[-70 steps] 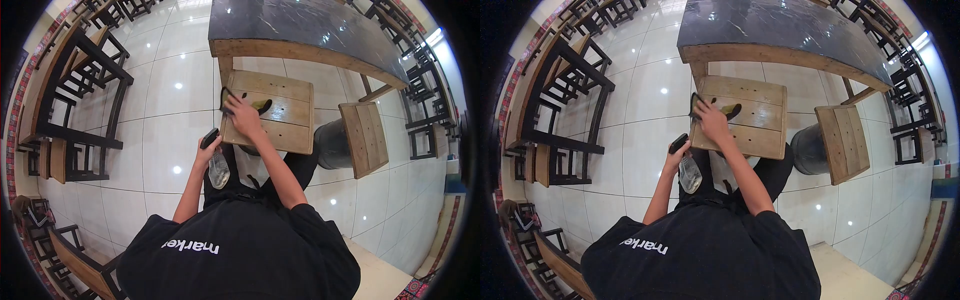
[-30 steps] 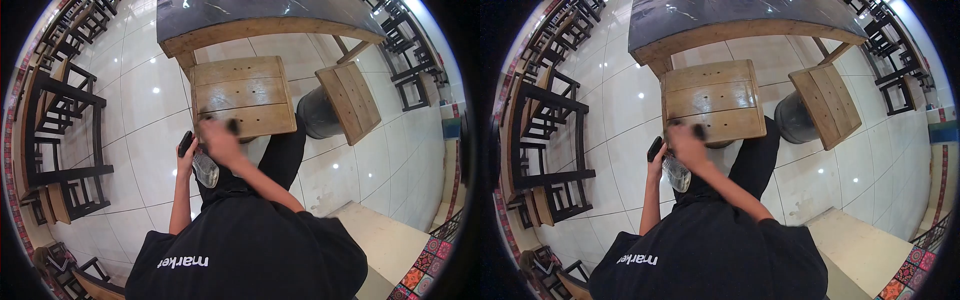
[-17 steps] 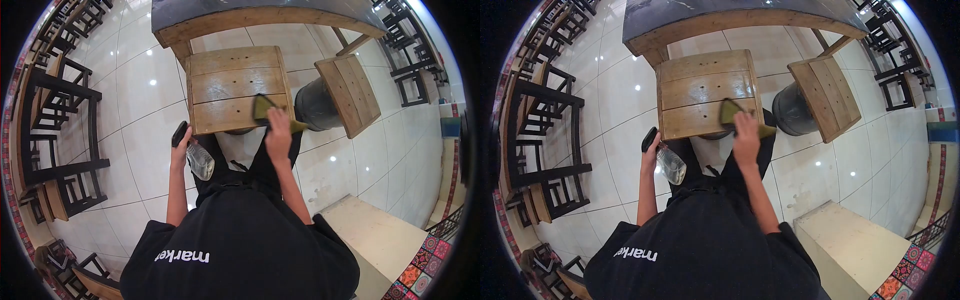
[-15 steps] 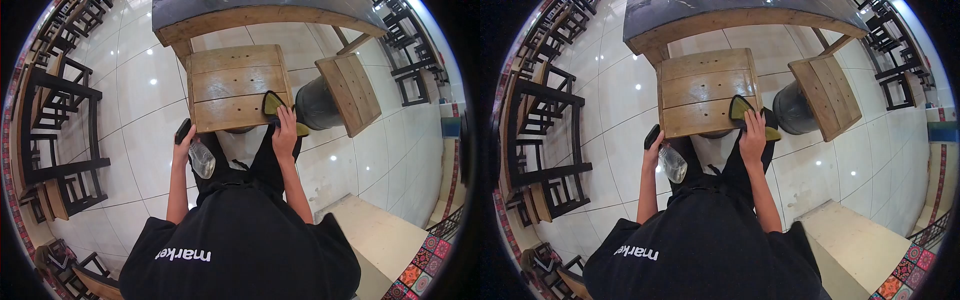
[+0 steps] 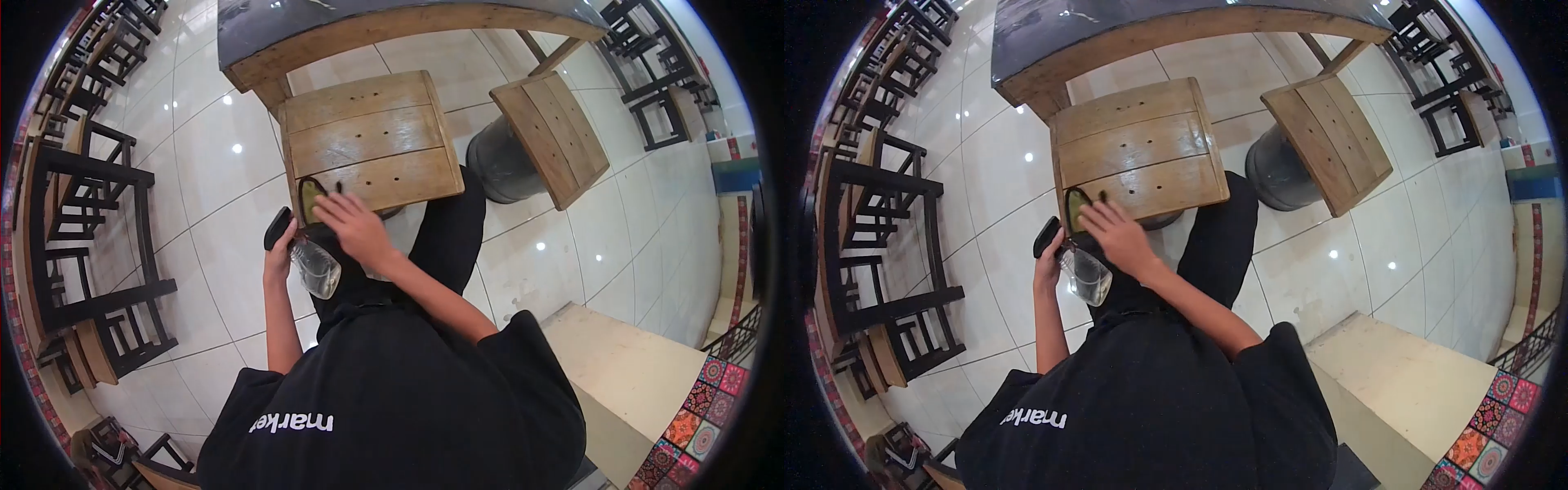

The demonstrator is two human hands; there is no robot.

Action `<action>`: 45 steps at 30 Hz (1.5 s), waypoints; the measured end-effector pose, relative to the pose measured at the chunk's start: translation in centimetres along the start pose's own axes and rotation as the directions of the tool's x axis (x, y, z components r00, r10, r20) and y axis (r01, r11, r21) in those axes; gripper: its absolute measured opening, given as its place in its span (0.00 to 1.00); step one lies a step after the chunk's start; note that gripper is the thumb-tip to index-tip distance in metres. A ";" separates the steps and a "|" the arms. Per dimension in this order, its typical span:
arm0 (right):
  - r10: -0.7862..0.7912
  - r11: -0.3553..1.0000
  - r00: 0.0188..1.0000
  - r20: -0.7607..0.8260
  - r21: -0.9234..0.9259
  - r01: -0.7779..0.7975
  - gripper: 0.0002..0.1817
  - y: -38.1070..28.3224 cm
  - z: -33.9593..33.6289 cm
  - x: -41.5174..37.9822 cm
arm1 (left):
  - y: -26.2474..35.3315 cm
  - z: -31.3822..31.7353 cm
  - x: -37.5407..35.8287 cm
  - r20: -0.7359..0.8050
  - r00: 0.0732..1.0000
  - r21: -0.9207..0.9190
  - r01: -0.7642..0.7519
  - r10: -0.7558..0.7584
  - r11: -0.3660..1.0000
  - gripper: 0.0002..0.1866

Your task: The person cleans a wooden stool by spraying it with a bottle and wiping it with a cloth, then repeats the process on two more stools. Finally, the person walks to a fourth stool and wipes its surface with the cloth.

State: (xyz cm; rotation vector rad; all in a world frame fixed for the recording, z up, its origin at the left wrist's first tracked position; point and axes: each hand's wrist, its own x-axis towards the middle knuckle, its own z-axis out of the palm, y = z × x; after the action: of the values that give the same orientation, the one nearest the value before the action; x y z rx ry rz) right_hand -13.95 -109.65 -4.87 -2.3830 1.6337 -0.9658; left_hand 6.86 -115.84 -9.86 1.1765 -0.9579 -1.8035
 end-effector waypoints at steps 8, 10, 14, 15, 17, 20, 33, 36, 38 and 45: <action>0.438 0.870 0.799 -0.413 -0.030 -0.493 0.28 7.6 -6.5 -8.4 | 1.6 2.8 -0.7 0.013 0.999 0.092 -0.046 0.045 0.995 0.11; 0.481 0.837 0.735 -0.478 0.002 -0.546 0.27 8.7 -7.0 -7.9 | 1.0 2.3 -0.3 0.016 0.999 0.067 -0.046 0.045 0.997 0.13; 0.604 0.780 0.672 -0.429 0.148 -0.608 0.22 13.0 -8.1 -3.9 | 0.5 2.2 -0.6 -0.044 0.999 0.076 -0.017 0.021 0.997 0.12; 0.615 0.770 0.685 -0.392 0.108 -0.629 0.20 14.6 -8.2 -2.2 | 1.0 2.7 -0.7 -0.060 0.998 0.094 -0.020 0.025 0.995 0.12; 0.603 0.773 0.715 -0.355 0.040 -0.633 0.16 18.0 -7.9 1.6 | 1.8 3.7 -0.9 -0.082 0.995 0.101 -0.040 0.048 0.994 0.12; 0.516 0.805 0.739 -0.433 -0.048 -0.591 0.12 23.0 -5.9 7.5 | 0.7 2.6 -0.4 -0.060 0.996 0.115 -0.059 0.067 0.992 0.13; 0.438 0.854 0.898 -0.045 -0.291 -0.431 0.28 15.3 -9.2 -0.6 | 1.2 3.7 -0.2 -0.140 0.986 0.103 -0.075 0.089 0.992 0.12; 0.518 0.828 0.855 -0.018 -0.238 -0.507 0.29 13.0 -10.4 -2.5 | 1.3 4.1 0.3 -0.148 0.986 0.088 -0.065 0.077 0.994 0.13; 0.566 0.784 0.823 -0.055 -0.275 -0.557 0.30 13.1 -9.8 -2.3 | 1.4 3.9 0.6 -0.152 0.982 0.130 -0.088 0.108 0.988 0.14; 0.468 0.866 0.870 -0.154 -0.116 -0.486 0.30 25.2 -7.1 6.1 | 2.0 4.6 0.6 -0.107 0.986 0.235 -0.097 0.125 0.967 0.12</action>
State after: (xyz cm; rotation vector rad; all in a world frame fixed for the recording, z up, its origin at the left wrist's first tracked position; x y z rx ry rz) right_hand -36.82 -123.73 -6.93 -1.8624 2.2672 -0.9243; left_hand 2.76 -116.38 -6.98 1.3294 -1.1603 -1.5453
